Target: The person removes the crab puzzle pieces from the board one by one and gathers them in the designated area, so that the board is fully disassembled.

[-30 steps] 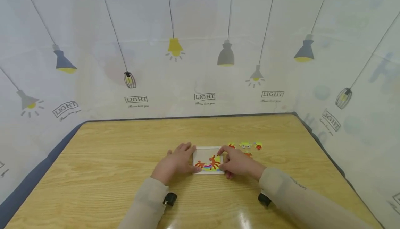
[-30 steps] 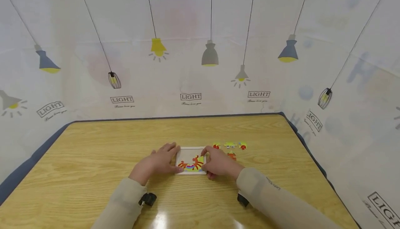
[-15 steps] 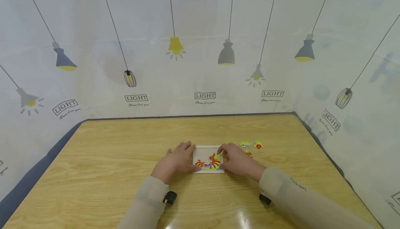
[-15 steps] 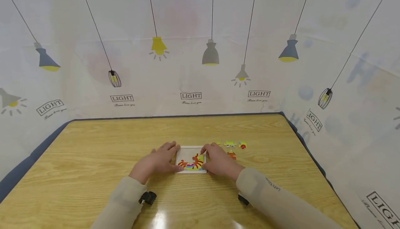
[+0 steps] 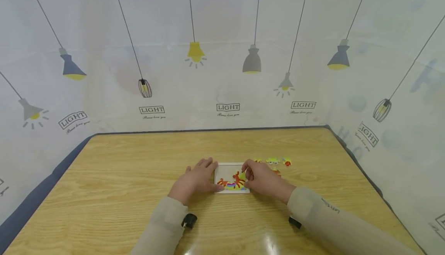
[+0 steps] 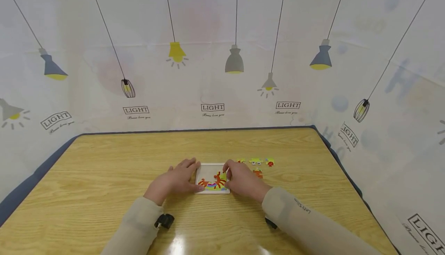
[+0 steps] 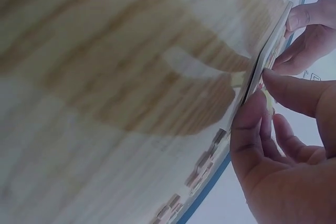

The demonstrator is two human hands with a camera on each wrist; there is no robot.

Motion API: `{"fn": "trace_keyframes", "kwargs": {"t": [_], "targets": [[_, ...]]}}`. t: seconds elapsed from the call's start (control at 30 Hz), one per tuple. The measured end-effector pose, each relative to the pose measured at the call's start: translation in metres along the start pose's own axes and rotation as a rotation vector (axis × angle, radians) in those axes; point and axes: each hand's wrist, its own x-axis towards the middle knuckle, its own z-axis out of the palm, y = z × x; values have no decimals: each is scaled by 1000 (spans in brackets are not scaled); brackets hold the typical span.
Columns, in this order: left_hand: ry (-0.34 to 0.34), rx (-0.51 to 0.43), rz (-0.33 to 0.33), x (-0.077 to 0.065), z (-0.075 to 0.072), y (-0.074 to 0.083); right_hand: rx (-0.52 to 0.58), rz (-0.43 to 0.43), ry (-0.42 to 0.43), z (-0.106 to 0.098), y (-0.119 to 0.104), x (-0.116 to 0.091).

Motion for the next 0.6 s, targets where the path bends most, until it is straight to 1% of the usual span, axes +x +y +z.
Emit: {"fn": "trace_keyframes", "kwargs": {"t": [0.13, 0.37, 0.5, 0.6], "targets": [[-9, 6, 1, 0, 0, 1, -2, 4, 5, 1, 1, 1], [13, -3, 18, 3, 2, -2, -3, 1, 4, 1, 0, -1], [13, 0, 18, 4, 3, -3, -31, -19, 16, 1, -1, -2], [7, 0, 13, 6, 4, -5, -44, -18, 26, 2, 0, -1]]}}
